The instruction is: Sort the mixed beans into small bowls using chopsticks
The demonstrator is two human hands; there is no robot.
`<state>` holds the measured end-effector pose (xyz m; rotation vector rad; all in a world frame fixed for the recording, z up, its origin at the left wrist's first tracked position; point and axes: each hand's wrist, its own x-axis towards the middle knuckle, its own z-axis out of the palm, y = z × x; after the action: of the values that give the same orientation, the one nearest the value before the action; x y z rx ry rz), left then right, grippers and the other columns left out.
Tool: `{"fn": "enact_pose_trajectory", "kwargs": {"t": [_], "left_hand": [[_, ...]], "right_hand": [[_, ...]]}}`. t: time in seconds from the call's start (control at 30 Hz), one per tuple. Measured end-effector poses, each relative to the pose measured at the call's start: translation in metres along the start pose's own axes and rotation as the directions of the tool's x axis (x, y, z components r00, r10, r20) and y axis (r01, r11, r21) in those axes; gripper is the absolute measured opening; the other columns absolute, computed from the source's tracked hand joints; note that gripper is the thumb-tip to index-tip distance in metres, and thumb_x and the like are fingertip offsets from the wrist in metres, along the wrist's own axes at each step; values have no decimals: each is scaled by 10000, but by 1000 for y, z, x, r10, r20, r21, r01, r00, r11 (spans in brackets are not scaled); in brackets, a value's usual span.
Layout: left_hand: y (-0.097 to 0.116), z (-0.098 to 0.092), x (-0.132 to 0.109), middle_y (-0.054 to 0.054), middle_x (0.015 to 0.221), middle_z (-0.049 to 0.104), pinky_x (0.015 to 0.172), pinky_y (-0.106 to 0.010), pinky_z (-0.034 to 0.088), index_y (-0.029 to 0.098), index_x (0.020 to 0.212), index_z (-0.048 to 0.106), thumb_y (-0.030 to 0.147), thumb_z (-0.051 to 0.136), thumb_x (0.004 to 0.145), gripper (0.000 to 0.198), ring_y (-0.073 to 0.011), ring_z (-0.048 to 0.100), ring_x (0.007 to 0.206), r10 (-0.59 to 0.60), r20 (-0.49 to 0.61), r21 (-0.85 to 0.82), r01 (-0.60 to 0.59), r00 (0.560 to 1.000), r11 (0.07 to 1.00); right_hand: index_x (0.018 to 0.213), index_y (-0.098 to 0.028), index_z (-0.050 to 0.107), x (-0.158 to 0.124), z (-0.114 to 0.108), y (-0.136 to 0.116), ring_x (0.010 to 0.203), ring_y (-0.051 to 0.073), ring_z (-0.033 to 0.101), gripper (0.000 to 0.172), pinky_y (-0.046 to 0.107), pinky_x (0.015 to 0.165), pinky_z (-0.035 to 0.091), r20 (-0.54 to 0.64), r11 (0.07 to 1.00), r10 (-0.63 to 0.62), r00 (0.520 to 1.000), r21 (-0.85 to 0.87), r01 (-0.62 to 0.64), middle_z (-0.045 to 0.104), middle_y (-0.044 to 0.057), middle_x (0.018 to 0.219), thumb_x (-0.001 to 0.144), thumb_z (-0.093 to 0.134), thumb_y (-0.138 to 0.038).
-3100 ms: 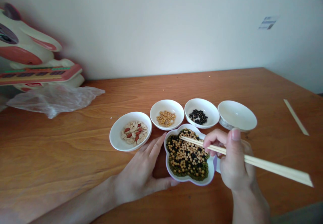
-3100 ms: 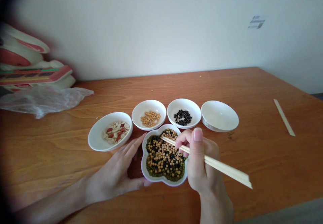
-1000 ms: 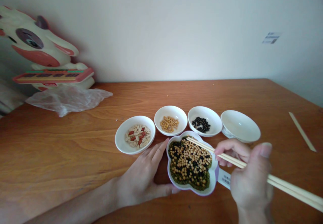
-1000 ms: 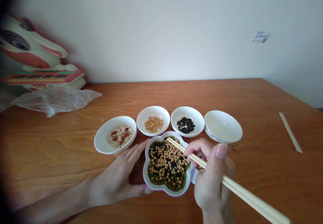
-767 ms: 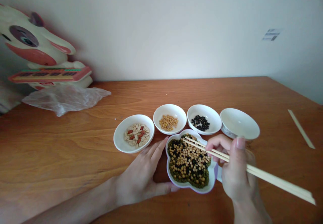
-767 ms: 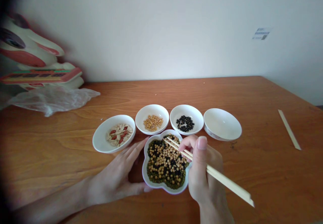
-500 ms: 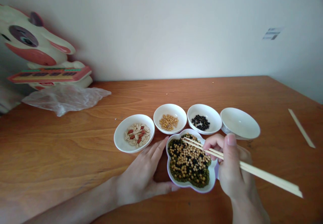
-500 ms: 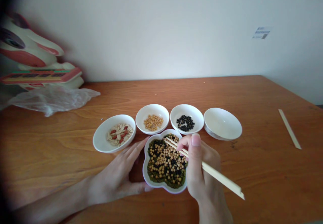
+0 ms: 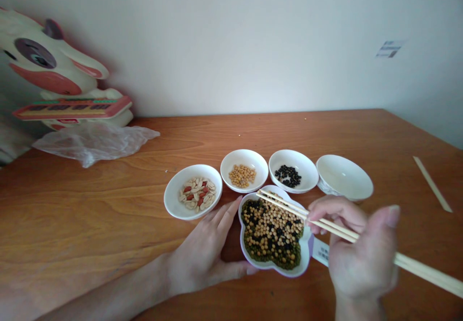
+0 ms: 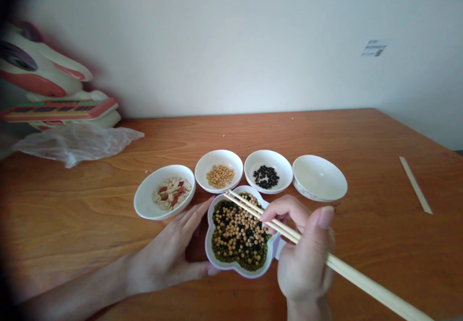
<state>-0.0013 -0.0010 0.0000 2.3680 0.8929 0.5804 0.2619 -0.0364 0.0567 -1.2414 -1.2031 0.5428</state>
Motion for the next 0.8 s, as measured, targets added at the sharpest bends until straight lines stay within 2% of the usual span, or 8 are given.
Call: {"fn": "enact_pose_trajectory", "kwargs": {"t": [0.1, 0.17, 0.23, 0.4, 0.57, 0.8], "left_hand": [[0, 1, 0, -208, 1687, 487, 1266, -587, 492, 297, 1745, 62, 565, 904, 840, 1265, -407, 552, 1521, -6, 2, -1, 6, 1000, 1000], [0, 1, 0, -204, 1691, 484, 1268, -584, 490, 297, 1744, 64, 572, 897, 844, 1257, -402, 550, 1524, -8, 1, -4, 8, 1000, 1000], [-1, 2, 0, -201, 1701, 472, 1269, -577, 490, 298, 1745, 58, 580, 891, 848, 1256, -399, 544, 1530, -2, -1, -8, 2, 1000, 1000], [-1, 3, 2, -196, 1703, 473, 1266, -568, 496, 306, 1748, 66, 570, 897, 845, 1255, -401, 546, 1528, 9, -10, -4, -9, 1000, 1000], [-1, 3, 2, -182, 1714, 464, 1278, -555, 486, 301, 1747, 80, 585, 889, 848, 1243, -391, 533, 1540, 2, -3, -5, -2, 1000, 1000], [-3, 3, 0, -180, 1732, 436, 1305, -565, 449, 300, 1746, 50, 580, 876, 864, 1240, -382, 494, 1571, -15, 17, -2, 15, 1000, 1000]], "right_hand": [[589, -219, 717, -2, 11, -7, 597, 200, 630, 882, 327, 568, 473, -166, 996, 43, 985, 79, -30, 637, 68, 567, 1060, 230, -783], [591, -224, 716, -3, 17, -4, 596, 203, 629, 881, 331, 569, 476, -199, 995, 40, 979, 95, -22, 641, 67, 570, 1046, 235, -804], [595, -224, 727, -5, 21, 3, 558, 201, 618, 887, 326, 522, 451, -159, 999, 24, 987, 50, -16, 641, 69, 549, 1026, 243, -829], [665, -212, 756, -6, 27, 14, 535, 177, 591, 843, 308, 502, 408, -52, 994, 52, 997, -94, -57, 633, 51, 555, 1076, 241, -739], [668, -215, 745, -7, 27, 11, 543, 177, 586, 830, 309, 516, 404, -49, 995, 47, 998, -87, -51, 638, 51, 556, 1093, 224, -701], [656, -208, 753, -4, 17, 17, 526, 183, 580, 850, 321, 506, 398, -76, 996, 57, 995, -70, -63, 654, 65, 557, 1068, 236, -741]]}}
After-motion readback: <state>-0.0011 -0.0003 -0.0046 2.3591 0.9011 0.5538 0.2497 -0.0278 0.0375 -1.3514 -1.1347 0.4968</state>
